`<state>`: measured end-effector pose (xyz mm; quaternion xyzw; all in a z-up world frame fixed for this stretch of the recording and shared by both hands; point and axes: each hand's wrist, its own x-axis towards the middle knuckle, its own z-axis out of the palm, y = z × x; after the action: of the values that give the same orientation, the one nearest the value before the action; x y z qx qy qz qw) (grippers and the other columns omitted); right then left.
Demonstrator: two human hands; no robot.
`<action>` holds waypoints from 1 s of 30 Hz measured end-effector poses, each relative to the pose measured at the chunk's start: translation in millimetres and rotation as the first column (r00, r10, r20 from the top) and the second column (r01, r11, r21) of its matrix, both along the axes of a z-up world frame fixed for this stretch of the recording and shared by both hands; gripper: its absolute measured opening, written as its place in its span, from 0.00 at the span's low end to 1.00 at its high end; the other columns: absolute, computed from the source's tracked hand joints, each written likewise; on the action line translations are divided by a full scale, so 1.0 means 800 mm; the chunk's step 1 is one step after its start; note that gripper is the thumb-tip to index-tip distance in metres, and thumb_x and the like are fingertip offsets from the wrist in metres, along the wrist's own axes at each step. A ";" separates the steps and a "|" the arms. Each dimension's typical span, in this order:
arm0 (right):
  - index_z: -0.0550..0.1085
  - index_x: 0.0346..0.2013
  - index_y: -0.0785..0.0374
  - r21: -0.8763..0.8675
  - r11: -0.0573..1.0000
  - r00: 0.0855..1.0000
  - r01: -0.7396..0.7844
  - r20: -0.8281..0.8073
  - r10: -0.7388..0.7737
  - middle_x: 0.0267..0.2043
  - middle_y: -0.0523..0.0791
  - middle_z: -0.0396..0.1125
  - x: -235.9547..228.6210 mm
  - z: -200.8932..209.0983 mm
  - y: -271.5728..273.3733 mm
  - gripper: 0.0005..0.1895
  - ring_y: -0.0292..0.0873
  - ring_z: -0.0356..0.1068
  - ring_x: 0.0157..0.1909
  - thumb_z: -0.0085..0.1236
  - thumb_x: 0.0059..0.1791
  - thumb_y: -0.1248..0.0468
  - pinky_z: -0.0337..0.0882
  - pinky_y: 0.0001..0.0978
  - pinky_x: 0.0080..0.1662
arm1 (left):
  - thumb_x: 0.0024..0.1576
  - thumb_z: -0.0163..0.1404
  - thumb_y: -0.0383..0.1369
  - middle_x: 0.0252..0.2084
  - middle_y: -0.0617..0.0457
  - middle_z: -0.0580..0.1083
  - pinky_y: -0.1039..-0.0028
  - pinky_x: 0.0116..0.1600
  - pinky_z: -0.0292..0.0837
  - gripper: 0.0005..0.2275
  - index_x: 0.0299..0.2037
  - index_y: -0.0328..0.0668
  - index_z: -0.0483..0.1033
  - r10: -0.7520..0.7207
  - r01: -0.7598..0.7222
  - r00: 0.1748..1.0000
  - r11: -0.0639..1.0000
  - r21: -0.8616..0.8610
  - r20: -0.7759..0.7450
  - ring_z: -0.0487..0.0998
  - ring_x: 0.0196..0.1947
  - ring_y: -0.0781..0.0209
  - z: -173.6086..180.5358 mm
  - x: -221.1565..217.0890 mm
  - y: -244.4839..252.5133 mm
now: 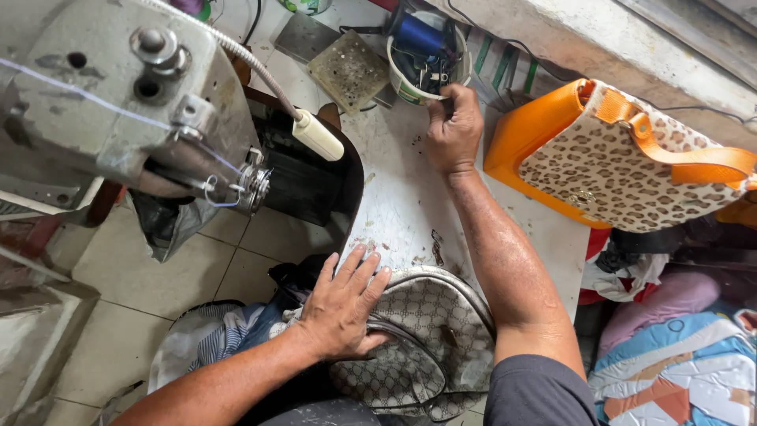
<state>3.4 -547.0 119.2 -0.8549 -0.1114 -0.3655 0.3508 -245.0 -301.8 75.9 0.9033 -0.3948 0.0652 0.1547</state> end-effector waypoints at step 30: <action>0.71 0.45 0.61 0.066 0.993 0.977 0.102 -0.194 -0.087 0.44 0.49 0.71 0.148 -0.022 0.075 0.10 0.51 0.72 0.43 0.60 0.51 0.66 0.71 0.45 0.43 | 0.49 0.57 0.62 0.65 0.31 0.68 0.33 0.62 0.61 0.42 0.65 0.38 0.63 -0.015 0.018 1.000 0.953 -0.304 0.012 0.66 0.67 0.26 0.037 0.014 0.008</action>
<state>122.2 -487.0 101.3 -0.8765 -0.0227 -0.3022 0.3741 -233.6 -295.0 105.1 0.8651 -0.3883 0.1281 0.2905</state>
